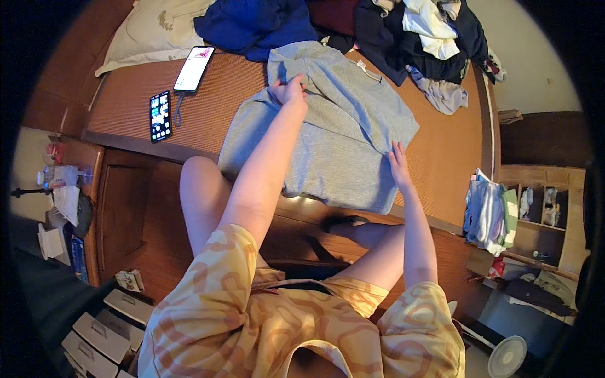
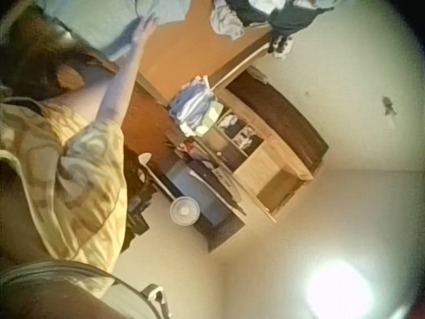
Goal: The person sits on a bed and folds various clothing items, including pants, shirts, and a hoodie, by hand. They place each folded item onto a growing stack on the bed.
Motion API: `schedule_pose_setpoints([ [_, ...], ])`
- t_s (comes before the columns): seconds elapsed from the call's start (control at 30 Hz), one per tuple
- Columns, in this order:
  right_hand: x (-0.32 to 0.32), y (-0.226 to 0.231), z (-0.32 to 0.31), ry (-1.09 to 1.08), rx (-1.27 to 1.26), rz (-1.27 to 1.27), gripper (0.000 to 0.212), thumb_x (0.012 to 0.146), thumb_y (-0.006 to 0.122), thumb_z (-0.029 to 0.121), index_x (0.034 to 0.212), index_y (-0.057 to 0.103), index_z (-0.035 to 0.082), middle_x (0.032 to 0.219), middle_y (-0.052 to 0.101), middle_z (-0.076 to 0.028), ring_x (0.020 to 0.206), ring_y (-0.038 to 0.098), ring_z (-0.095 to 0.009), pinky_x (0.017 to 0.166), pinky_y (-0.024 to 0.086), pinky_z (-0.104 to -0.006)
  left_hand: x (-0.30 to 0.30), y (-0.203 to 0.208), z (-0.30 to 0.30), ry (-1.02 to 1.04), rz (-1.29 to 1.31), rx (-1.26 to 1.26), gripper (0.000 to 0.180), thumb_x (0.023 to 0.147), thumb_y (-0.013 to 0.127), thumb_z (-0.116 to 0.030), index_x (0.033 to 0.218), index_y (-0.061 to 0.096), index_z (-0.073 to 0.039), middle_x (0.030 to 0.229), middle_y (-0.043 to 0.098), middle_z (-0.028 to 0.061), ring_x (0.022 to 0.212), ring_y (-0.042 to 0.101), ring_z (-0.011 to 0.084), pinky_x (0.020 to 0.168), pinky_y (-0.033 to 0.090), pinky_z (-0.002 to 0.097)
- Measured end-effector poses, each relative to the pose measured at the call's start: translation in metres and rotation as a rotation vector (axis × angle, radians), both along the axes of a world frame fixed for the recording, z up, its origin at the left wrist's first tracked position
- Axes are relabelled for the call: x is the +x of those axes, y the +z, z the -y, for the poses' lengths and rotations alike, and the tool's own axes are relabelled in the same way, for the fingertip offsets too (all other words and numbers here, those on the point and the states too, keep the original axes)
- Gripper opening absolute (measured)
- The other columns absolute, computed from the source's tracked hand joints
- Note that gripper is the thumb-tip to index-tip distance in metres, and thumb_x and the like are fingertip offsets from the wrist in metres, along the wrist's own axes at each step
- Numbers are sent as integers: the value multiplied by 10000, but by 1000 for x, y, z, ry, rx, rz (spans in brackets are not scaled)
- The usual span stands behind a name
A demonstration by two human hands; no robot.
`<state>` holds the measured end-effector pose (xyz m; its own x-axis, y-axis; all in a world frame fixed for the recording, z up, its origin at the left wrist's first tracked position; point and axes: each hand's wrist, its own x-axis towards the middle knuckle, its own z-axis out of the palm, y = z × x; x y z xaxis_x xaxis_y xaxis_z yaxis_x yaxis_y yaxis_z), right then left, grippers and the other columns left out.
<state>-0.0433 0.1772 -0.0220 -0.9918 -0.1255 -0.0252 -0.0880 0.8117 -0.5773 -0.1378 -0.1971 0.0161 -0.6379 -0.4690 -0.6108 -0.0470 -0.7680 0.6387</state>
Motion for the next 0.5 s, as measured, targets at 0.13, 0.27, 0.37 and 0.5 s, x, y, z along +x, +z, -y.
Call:
schedule_pose_setpoints([
  [0.13,1,-1,-5,-20,-111,21,467,923,488,288,1346,395,112,1462,193,-203,1361,172,-322,1098,164,-395,3,5,42,-135,-74,-237,284,703,664,-32,964,553,-45,751,590,38,512,510,107,391,339,220],
  [0.27,13,28,15,-147,-393,119,466,897,536,240,1321,423,83,1390,340,-175,1298,301,-271,1067,230,-361,19,-7,92,-390,-68,-622,360,695,708,-89,1022,572,-24,853,614,55,607,553,121,465,412,247],
  [0.37,29,5,2,-254,-556,-21,356,870,575,208,1169,519,23,1188,517,-128,1129,470,-219,972,352,-335,44,-30,134,-454,121,-1433,611,635,752,-144,1167,489,-2,962,605,136,889,585,250,766,476,335],
  [0.5,124,-3,-37,-646,-582,258,138,825,621,178,806,549,62,691,563,-30,677,574,-140,631,463,-284,124,-13,123,-923,382,-1566,620,680,711,-262,1205,452,-57,1209,485,180,1115,485,361,891,437,433],
])
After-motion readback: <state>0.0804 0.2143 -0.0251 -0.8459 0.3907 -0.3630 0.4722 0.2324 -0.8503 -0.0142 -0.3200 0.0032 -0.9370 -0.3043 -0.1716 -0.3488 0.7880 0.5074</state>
